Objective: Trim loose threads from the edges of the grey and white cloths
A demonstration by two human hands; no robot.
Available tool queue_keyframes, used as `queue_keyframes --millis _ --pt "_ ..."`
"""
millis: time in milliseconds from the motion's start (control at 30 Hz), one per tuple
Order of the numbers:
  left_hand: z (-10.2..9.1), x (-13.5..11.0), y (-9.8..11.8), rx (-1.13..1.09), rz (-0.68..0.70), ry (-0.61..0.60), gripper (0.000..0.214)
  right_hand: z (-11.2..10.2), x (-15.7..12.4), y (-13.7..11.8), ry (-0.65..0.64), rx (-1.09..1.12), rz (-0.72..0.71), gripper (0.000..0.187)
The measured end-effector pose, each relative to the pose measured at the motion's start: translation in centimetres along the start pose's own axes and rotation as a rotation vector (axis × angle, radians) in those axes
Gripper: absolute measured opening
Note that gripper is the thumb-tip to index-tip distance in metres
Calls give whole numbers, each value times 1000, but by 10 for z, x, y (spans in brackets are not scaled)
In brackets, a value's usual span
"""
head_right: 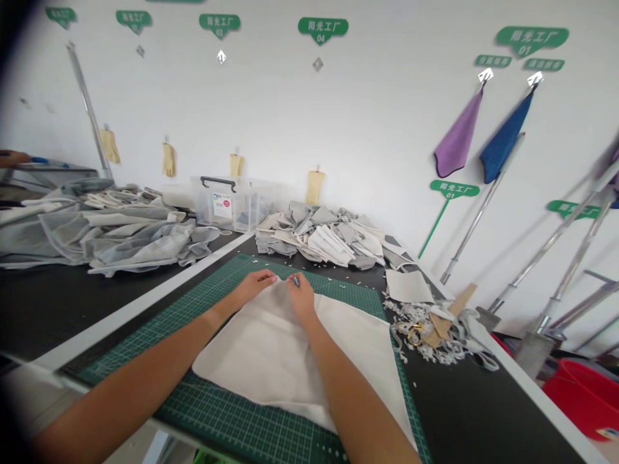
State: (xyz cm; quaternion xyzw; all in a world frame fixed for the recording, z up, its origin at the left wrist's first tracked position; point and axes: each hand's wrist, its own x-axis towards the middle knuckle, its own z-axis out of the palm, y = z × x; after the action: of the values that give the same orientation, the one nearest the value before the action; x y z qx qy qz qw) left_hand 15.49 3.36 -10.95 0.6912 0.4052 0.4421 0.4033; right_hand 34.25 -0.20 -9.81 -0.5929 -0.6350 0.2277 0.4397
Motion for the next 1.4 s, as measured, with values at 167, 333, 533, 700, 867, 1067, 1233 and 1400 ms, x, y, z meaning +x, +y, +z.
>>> queue_keyframes --millis 167,333,533,700,867,1067,1233,1400 --pt "5 -8 9 -53 -3 3 42 1 -8 -6 -27 -58 -41 28" --pt "5 -9 10 -34 36 27 41 2 -11 -8 -72 -117 -74 32" --pt "5 -7 13 -1 70 23 39 2 -12 -7 -80 -179 -137 33" --pt "4 -7 11 20 85 40 38 3 -13 -7 -76 -191 -158 29" --pt "4 -6 7 25 83 45 38 3 -12 -7 -58 -196 -147 30" --pt "5 -5 5 42 84 49 38 4 -12 -5 -55 -183 -161 29" --pt "3 -2 0 78 95 85 34 4 -11 -4 -65 -184 -163 28" --pt "1 1 -3 101 103 107 31 5 -9 -2 -64 -204 -154 28"
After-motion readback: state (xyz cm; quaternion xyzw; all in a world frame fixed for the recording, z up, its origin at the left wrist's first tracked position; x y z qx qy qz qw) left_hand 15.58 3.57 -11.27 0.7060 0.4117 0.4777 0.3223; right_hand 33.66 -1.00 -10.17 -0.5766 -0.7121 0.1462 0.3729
